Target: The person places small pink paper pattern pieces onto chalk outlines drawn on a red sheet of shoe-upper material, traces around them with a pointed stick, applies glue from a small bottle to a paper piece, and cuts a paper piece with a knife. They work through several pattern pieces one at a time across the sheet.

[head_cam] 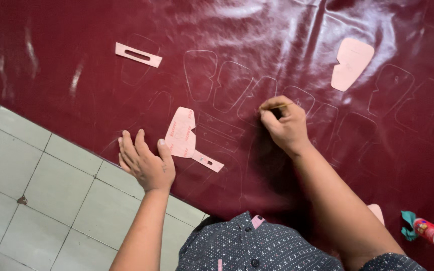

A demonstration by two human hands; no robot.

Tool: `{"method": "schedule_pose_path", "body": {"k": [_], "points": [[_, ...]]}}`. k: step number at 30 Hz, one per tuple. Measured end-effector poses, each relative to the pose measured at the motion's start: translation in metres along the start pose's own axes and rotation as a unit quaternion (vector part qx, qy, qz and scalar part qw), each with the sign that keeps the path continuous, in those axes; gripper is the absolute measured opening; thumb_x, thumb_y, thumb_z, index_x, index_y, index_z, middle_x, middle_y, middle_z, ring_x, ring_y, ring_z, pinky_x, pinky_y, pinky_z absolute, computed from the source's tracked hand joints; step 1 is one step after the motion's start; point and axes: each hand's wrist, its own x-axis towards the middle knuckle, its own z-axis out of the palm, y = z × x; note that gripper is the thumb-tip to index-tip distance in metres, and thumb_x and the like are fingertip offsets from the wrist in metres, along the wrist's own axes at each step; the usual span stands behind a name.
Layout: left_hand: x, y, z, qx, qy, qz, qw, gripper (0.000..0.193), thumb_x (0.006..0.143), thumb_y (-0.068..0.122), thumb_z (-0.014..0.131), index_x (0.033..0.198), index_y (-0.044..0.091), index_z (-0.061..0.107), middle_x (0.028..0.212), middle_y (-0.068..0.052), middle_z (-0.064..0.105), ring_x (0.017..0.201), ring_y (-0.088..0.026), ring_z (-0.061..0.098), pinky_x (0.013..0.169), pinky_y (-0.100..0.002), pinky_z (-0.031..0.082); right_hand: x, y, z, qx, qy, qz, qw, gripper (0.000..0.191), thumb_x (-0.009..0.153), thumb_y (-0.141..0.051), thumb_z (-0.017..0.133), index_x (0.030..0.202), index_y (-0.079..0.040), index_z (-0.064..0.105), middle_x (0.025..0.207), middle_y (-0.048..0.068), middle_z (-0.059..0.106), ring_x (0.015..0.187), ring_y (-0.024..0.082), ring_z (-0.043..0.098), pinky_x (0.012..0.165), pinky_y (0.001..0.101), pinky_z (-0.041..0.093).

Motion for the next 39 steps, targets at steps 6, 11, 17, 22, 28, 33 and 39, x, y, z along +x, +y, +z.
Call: {"method": "schedule_pose_path", "body": {"k": [6, 11, 17, 22, 28, 33, 39], "points": [[0.001, 0.002, -0.002, -0.008, 0.001, -0.01, 1.0, 0.057, 0.102, 0.035, 0.059, 0.146, 0.0, 0.051, 0.163, -0.026, 0.032, 0.154, -0.045, 0.025, 0.122, -0.062, 0.017, 0.057, 0.006, 0.023, 0.011, 0.038, -0.041, 0.998, 0.013, 0.098, -0.002, 0.07, 0.11, 0.0, 0.069, 0.107, 0.006, 0.075, 0.1, 0.01, 0.07, 0.091, 0.0253, 0.056], [0.003, 0.001, -0.003, -0.004, 0.002, -0.013, 1.0, 0.057, 0.101, 0.035, 0.059, 0.146, 0.001, 0.051, 0.163, -0.026, 0.032, 0.154, -0.045, 0.025, 0.122, -0.063, 0.016, 0.075, 0.003, 0.036, -0.044, 0.035, -0.039, 0.998, 0.012, 0.098, -0.003, 0.071, 0.109, 0.0, 0.07, 0.103, 0.005, 0.076, 0.095, 0.01, 0.07, 0.088, 0.0249, 0.056], [0.004, -0.001, -0.002, -0.011, -0.002, -0.015, 1.0, 0.057, 0.1, 0.035, 0.058, 0.146, 0.001, 0.051, 0.163, -0.026, 0.031, 0.153, -0.046, 0.025, 0.122, -0.063, 0.016, 0.073, 0.001, 0.037, -0.031, 0.027, -0.002, 0.999, 0.011, 0.097, -0.001, 0.071, 0.108, -0.001, 0.069, 0.101, 0.007, 0.076, 0.091, 0.011, 0.07, 0.084, 0.0251, 0.057], [0.003, -0.003, -0.001, -0.009, -0.001, -0.009, 1.0, 0.058, 0.101, 0.036, 0.057, 0.146, 0.001, 0.05, 0.163, -0.026, 0.031, 0.154, -0.046, 0.024, 0.123, -0.063, 0.016, 0.078, 0.003, 0.037, -0.064, 0.009, -0.083, 0.994, 0.012, 0.097, 0.004, 0.071, 0.108, 0.001, 0.072, 0.106, 0.007, 0.077, 0.099, 0.012, 0.073, 0.09, 0.0261, 0.058], [0.004, -0.003, 0.0, -0.009, 0.003, -0.008, 1.0, 0.058, 0.101, 0.036, 0.057, 0.147, 0.001, 0.05, 0.163, -0.026, 0.031, 0.154, -0.046, 0.024, 0.122, -0.064, 0.016, 0.079, 0.002, 0.044, -0.038, 0.01, -0.054, 0.998, 0.011, 0.096, 0.003, 0.069, 0.107, 0.002, 0.069, 0.1, 0.007, 0.076, 0.092, 0.012, 0.071, 0.084, 0.0261, 0.057], [0.005, -0.003, -0.001, -0.011, 0.002, -0.016, 1.0, 0.058, 0.1, 0.036, 0.058, 0.146, 0.002, 0.051, 0.163, -0.026, 0.032, 0.153, -0.046, 0.025, 0.122, -0.064, 0.017, 0.089, -0.004, 0.075, 0.01, -0.037, -0.08, 0.996, 0.011, 0.098, -0.001, 0.071, 0.109, 0.001, 0.069, 0.104, 0.005, 0.077, 0.097, 0.01, 0.072, 0.089, 0.0258, 0.059], [0.007, -0.003, -0.001, -0.013, 0.008, -0.014, 1.0, 0.057, 0.099, 0.035, 0.059, 0.145, 0.002, 0.051, 0.162, -0.025, 0.033, 0.153, -0.045, 0.026, 0.123, -0.063, 0.017, 0.118, -0.01, 0.11, -0.04, -0.022, -0.072, 0.996, 0.012, 0.097, -0.003, 0.073, 0.108, -0.001, 0.071, 0.099, 0.005, 0.077, 0.088, 0.009, 0.071, 0.08, 0.0244, 0.058]]}}
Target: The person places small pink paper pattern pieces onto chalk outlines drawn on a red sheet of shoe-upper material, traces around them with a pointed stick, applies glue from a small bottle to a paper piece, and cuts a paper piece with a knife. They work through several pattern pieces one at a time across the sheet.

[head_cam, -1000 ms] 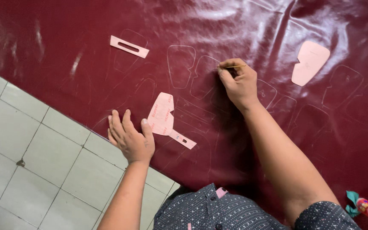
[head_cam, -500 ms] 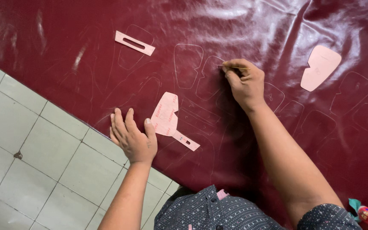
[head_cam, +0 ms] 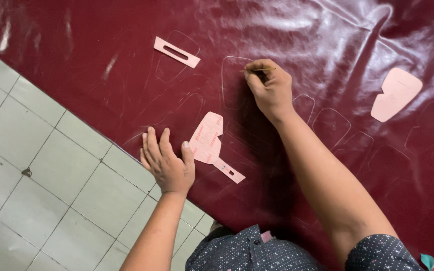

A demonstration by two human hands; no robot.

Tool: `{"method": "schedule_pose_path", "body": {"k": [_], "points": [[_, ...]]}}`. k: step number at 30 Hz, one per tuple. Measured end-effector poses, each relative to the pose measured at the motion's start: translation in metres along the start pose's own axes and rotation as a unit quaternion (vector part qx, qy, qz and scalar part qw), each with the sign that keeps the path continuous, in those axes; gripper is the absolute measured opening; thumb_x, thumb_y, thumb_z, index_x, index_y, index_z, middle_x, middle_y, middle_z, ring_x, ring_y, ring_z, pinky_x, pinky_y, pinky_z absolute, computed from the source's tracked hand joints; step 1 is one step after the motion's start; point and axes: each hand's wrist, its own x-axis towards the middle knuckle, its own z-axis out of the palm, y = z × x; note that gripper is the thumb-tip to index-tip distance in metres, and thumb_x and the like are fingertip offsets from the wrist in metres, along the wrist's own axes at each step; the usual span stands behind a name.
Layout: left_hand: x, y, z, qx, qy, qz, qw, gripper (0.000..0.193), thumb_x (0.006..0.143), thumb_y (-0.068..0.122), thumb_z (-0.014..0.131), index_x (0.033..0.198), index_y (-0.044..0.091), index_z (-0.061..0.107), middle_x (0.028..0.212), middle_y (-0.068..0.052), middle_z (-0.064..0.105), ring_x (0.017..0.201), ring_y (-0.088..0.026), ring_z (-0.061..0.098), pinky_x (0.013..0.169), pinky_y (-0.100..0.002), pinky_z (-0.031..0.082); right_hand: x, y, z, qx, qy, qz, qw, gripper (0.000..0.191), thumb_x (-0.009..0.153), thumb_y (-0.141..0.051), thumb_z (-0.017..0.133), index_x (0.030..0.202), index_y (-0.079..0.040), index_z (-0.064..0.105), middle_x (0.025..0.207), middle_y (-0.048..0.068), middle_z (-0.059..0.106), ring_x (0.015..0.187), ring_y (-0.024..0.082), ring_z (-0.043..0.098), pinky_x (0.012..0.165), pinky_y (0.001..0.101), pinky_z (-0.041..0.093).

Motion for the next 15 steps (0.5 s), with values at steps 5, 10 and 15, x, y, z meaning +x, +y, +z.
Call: {"method": "schedule_pose_path", "body": {"k": [5, 10, 15], "points": [[0.0004, -0.0017, 0.0007, 0.006, -0.004, -0.004, 1.0, 0.057, 0.099, 0.035, 0.059, 0.145, 0.003, 0.05, 0.162, -0.025, 0.032, 0.153, -0.045, 0.026, 0.122, -0.064, 0.017, 0.0022, -0.002, 0.0022, -0.052, 0.005, -0.021, 0.998, 0.011, 0.096, -0.003, 0.075, 0.107, -0.002, 0.072, 0.098, 0.007, 0.078, 0.088, 0.011, 0.073, 0.08, 0.0251, 0.058], [0.0005, -0.0013, 0.0006, 0.005, -0.001, 0.0, 1.0, 0.057, 0.099, 0.035, 0.059, 0.146, 0.002, 0.049, 0.163, -0.025, 0.031, 0.154, -0.045, 0.025, 0.122, -0.064, 0.017, 0.0016, -0.0005, 0.0022, -0.03, 0.004, -0.025, 0.999, 0.009, 0.096, -0.003, 0.072, 0.105, -0.002, 0.07, 0.101, 0.007, 0.078, 0.091, 0.011, 0.074, 0.083, 0.0251, 0.059], [0.0001, -0.0016, 0.0009, 0.009, -0.005, 0.003, 1.0, 0.057, 0.099, 0.036, 0.058, 0.145, 0.002, 0.049, 0.162, -0.026, 0.031, 0.153, -0.046, 0.025, 0.121, -0.065, 0.017, 0.0085, -0.0029, 0.0025, -0.046, -0.011, -0.07, 0.996, 0.011, 0.095, -0.003, 0.071, 0.106, -0.002, 0.072, 0.105, 0.008, 0.078, 0.097, 0.013, 0.074, 0.086, 0.0265, 0.06]]}}
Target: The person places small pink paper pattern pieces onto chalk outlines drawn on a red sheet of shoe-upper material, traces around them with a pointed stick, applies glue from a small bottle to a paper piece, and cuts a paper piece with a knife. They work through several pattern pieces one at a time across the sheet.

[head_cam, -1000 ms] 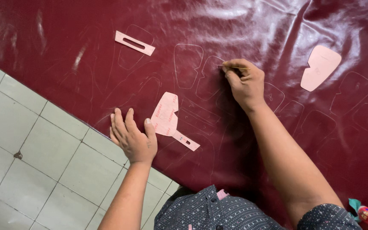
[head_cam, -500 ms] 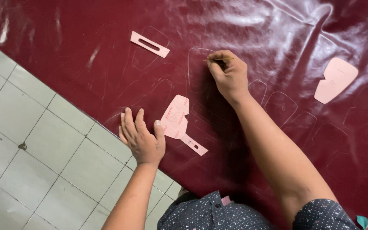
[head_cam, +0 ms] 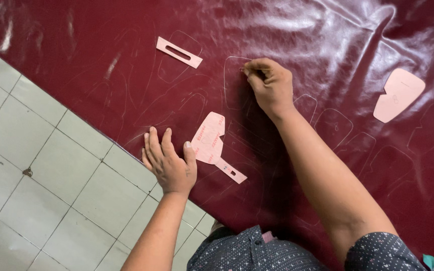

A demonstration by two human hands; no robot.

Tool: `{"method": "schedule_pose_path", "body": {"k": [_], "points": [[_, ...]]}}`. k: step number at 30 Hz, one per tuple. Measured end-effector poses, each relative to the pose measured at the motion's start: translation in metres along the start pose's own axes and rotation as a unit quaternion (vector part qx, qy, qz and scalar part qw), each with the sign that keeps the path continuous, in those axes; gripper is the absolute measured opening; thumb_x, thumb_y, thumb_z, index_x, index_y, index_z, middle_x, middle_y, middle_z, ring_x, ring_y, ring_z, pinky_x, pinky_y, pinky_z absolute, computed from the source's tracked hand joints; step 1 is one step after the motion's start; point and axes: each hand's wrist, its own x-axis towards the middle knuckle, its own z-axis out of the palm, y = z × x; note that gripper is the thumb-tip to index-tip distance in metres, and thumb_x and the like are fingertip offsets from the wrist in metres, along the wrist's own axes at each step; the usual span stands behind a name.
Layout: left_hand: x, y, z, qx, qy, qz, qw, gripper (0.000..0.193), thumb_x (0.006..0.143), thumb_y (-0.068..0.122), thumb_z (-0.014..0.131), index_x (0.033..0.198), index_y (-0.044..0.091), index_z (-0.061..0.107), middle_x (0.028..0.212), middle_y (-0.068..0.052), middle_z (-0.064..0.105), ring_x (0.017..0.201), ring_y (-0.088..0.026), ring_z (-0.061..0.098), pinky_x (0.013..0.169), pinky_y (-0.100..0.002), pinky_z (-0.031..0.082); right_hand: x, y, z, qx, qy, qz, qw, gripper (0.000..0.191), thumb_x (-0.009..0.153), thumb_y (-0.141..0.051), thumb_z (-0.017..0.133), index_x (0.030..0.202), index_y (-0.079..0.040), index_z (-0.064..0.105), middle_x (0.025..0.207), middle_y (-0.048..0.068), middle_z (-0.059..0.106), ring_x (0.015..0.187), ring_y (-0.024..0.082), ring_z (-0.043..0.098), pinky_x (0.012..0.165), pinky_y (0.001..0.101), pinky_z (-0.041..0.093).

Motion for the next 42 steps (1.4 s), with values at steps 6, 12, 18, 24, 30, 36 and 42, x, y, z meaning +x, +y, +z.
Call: {"method": "schedule_pose_path", "body": {"k": [6, 12, 18, 24, 30, 36, 42], "points": [[-0.006, -0.003, 0.005, -0.004, 0.02, 0.002, 1.0, 0.055, 0.101, 0.037, 0.057, 0.144, 0.004, 0.05, 0.162, -0.025, 0.034, 0.153, -0.045, 0.027, 0.123, -0.064, 0.018, -0.036, -0.022, -0.017, 0.101, 0.001, 0.132, 0.986, 0.011, 0.1, -0.009, 0.065, 0.096, 0.0, 0.069, 0.086, 0.007, 0.073, 0.077, 0.013, 0.067, 0.07, 0.028, 0.056], [-0.012, -0.009, 0.011, -0.001, 0.029, 0.045, 0.999, 0.056, 0.104, 0.036, 0.057, 0.148, 0.002, 0.05, 0.164, -0.028, 0.033, 0.154, -0.049, 0.026, 0.121, -0.066, 0.017, -0.164, -0.053, -0.089, 0.193, -0.034, 0.201, 0.96, 0.02, 0.104, -0.008, 0.052, 0.115, -0.004, 0.068, 0.107, 0.009, 0.075, 0.091, 0.012, 0.069, 0.087, 0.0284, 0.056], [-0.015, -0.012, 0.013, 0.001, -0.032, 0.035, 0.999, 0.056, 0.108, 0.036, 0.055, 0.151, -0.001, 0.046, 0.168, -0.028, 0.026, 0.158, -0.047, 0.017, 0.123, -0.065, 0.012, -0.28, -0.081, -0.162, 0.05, 0.082, 0.279, 0.955, 0.033, 0.091, 0.0, 0.052, 0.119, -0.005, 0.07, 0.118, 0.008, 0.073, 0.086, 0.015, 0.07, 0.082, 0.0284, 0.059], [-0.016, -0.015, 0.014, -0.01, -0.041, 0.055, 0.998, 0.061, 0.111, 0.036, 0.054, 0.155, -0.005, 0.04, 0.169, -0.03, 0.019, 0.159, -0.047, 0.011, 0.124, -0.065, 0.009, -0.33, -0.103, -0.182, -0.184, 0.18, 0.293, 0.921, 0.029, 0.09, -0.007, 0.065, 0.119, -0.005, 0.071, 0.127, 0.011, 0.067, 0.093, 0.023, 0.071, 0.081, 0.0327, 0.058], [-0.016, -0.012, 0.013, -0.012, -0.041, 0.042, 0.998, 0.06, 0.109, 0.035, 0.056, 0.152, -0.004, 0.041, 0.168, -0.029, 0.02, 0.157, -0.047, 0.011, 0.122, -0.065, 0.009, -0.321, -0.112, -0.184, -0.252, 0.086, 0.33, 0.906, 0.05, 0.086, -0.02, 0.071, 0.133, -0.008, 0.06, 0.15, 0.011, 0.05, 0.099, 0.03, 0.071, 0.086, 0.0401, 0.058], [-0.018, -0.004, 0.007, -0.019, -0.03, 0.025, 0.999, 0.059, 0.107, 0.037, 0.056, 0.15, -0.002, 0.044, 0.167, -0.029, 0.022, 0.156, -0.046, 0.014, 0.121, -0.065, 0.01, -0.289, -0.112, -0.179, -0.286, 0.023, 0.252, 0.924, 0.062, 0.086, -0.029, 0.075, 0.141, -0.011, 0.053, 0.157, 0.013, 0.042, 0.114, 0.036, 0.067, 0.088, 0.044, 0.057], [-0.018, -0.002, 0.006, -0.014, -0.015, 0.012, 1.0, 0.06, 0.104, 0.039, 0.058, 0.149, 0.0, 0.047, 0.167, -0.029, 0.024, 0.155, -0.047, 0.015, 0.122, -0.063, 0.011, -0.236, -0.107, -0.152, -0.332, -0.036, 0.253, 0.908, 0.064, 0.089, -0.04, 0.071, 0.146, -0.02, 0.05, 0.15, 0.017, 0.041, 0.109, 0.038, 0.066, 0.085, 0.0484, 0.056]]}}
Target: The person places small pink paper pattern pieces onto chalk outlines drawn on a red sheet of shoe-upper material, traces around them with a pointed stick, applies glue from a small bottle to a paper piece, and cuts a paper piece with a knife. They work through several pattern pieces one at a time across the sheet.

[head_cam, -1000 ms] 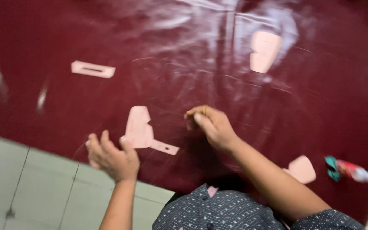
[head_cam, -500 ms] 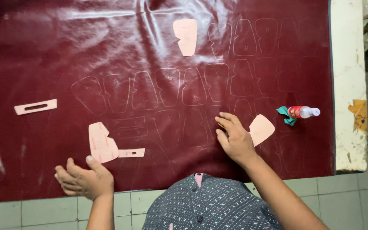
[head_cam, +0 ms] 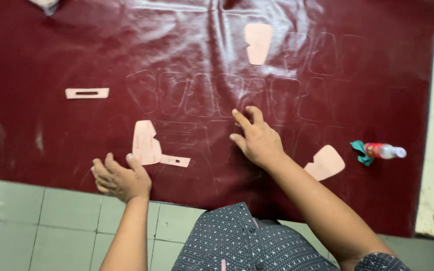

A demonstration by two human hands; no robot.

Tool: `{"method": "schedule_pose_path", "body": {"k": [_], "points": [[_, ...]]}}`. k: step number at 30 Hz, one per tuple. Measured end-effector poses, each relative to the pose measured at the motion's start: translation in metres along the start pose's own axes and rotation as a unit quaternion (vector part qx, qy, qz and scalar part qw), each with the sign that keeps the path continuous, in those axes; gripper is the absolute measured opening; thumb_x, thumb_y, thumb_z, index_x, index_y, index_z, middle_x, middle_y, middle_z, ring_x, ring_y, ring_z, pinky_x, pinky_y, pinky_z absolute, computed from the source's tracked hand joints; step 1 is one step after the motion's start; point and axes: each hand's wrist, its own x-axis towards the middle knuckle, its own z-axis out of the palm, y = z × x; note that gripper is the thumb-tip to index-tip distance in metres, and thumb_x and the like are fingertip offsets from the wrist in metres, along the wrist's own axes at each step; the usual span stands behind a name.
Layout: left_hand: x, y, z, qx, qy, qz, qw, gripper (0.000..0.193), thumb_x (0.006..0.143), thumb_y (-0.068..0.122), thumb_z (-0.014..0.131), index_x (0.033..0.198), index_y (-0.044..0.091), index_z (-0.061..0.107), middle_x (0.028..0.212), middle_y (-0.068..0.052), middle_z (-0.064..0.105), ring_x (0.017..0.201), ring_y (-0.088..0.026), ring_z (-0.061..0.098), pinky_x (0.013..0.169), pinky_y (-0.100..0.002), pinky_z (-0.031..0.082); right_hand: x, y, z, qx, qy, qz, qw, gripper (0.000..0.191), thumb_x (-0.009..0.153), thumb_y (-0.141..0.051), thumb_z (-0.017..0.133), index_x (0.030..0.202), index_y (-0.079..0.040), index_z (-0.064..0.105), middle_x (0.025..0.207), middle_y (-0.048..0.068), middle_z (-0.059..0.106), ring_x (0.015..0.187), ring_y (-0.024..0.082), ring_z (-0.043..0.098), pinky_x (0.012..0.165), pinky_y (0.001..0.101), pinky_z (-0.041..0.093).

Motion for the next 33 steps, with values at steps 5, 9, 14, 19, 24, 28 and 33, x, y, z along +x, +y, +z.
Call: {"method": "schedule_pose_path", "body": {"k": [5, 9, 14, 19, 24, 28, 33], "points": [[0.001, 0.0, 0.001, 0.009, 0.018, 0.008, 1.0, 0.062, 0.103, 0.04, 0.059, 0.149, 0.0, 0.047, 0.165, -0.029, 0.025, 0.155, -0.046, 0.016, 0.121, -0.063, 0.012, 0.025, -0.017, 0.009, -0.037, -0.012, 0.025, 0.999, 0.062, 0.091, -0.044, 0.068, 0.146, -0.022, 0.05, 0.14, 0.015, 0.046, 0.112, 0.036, 0.063, 0.086, 0.05, 0.055], [0.001, 0.003, 0.001, 0.02, 0.011, -0.013, 1.0, 0.064, 0.1, 0.041, 0.06, 0.148, 0.001, 0.047, 0.164, -0.027, 0.026, 0.154, -0.044, 0.016, 0.12, -0.062, 0.013, 0.032, -0.025, 0.014, -0.041, -0.032, 0.042, 0.998, 0.062, 0.091, -0.044, 0.069, 0.146, -0.02, 0.05, 0.141, 0.014, 0.046, 0.115, 0.035, 0.063, 0.089, 0.0493, 0.054], [0.003, 0.004, -0.001, 0.031, 0.005, -0.022, 0.999, 0.064, 0.099, 0.041, 0.06, 0.148, 0.002, 0.046, 0.164, -0.027, 0.025, 0.154, -0.044, 0.016, 0.12, -0.062, 0.012, 0.054, -0.055, 0.038, 0.006, -0.027, -0.023, 0.999, 0.063, 0.091, -0.041, 0.067, 0.147, -0.02, 0.049, 0.155, 0.009, 0.039, 0.112, 0.034, 0.064, 0.09, 0.0489, 0.054], [0.001, 0.006, -0.002, 0.03, 0.004, -0.006, 1.0, 0.063, 0.101, 0.039, 0.058, 0.148, -0.001, 0.045, 0.164, -0.028, 0.025, 0.154, -0.045, 0.016, 0.12, -0.062, 0.012, 0.073, -0.074, 0.064, -0.046, -0.003, -0.101, 0.994, 0.061, 0.094, -0.047, 0.063, 0.15, -0.027, 0.048, 0.162, 0.009, 0.033, 0.1, 0.03, 0.063, 0.083, 0.0436, 0.056], [0.001, 0.006, -0.001, 0.039, -0.001, -0.006, 0.999, 0.063, 0.101, 0.039, 0.058, 0.148, -0.001, 0.045, 0.164, -0.029, 0.025, 0.153, -0.046, 0.017, 0.12, -0.062, 0.012, 0.072, -0.07, 0.07, -0.061, 0.023, -0.112, 0.992, 0.058, 0.095, -0.051, 0.06, 0.148, -0.029, 0.052, 0.161, 0.006, 0.038, 0.094, 0.027, 0.062, 0.081, 0.0407, 0.057], [0.001, 0.003, 0.002, 0.035, 0.005, -0.001, 0.999, 0.063, 0.101, 0.039, 0.058, 0.148, -0.002, 0.045, 0.163, -0.03, 0.026, 0.153, -0.046, 0.017, 0.12, -0.062, 0.013, 0.072, -0.068, 0.071, -0.051, 0.031, -0.115, 0.992, 0.058, 0.093, -0.052, 0.061, 0.146, -0.03, 0.054, 0.159, 0.006, 0.039, 0.095, 0.028, 0.063, 0.082, 0.0415, 0.057], [-0.002, -0.004, 0.01, 0.044, 0.03, 0.016, 0.998, 0.06, 0.102, 0.038, 0.06, 0.147, 0.001, 0.047, 0.164, -0.029, 0.029, 0.153, -0.046, 0.02, 0.12, -0.063, 0.015, 0.072, -0.065, 0.072, -0.041, 0.044, -0.118, 0.991, 0.058, 0.092, -0.051, 0.063, 0.145, -0.03, 0.055, 0.159, 0.006, 0.039, 0.098, 0.028, 0.064, 0.082, 0.0422, 0.057]]}}
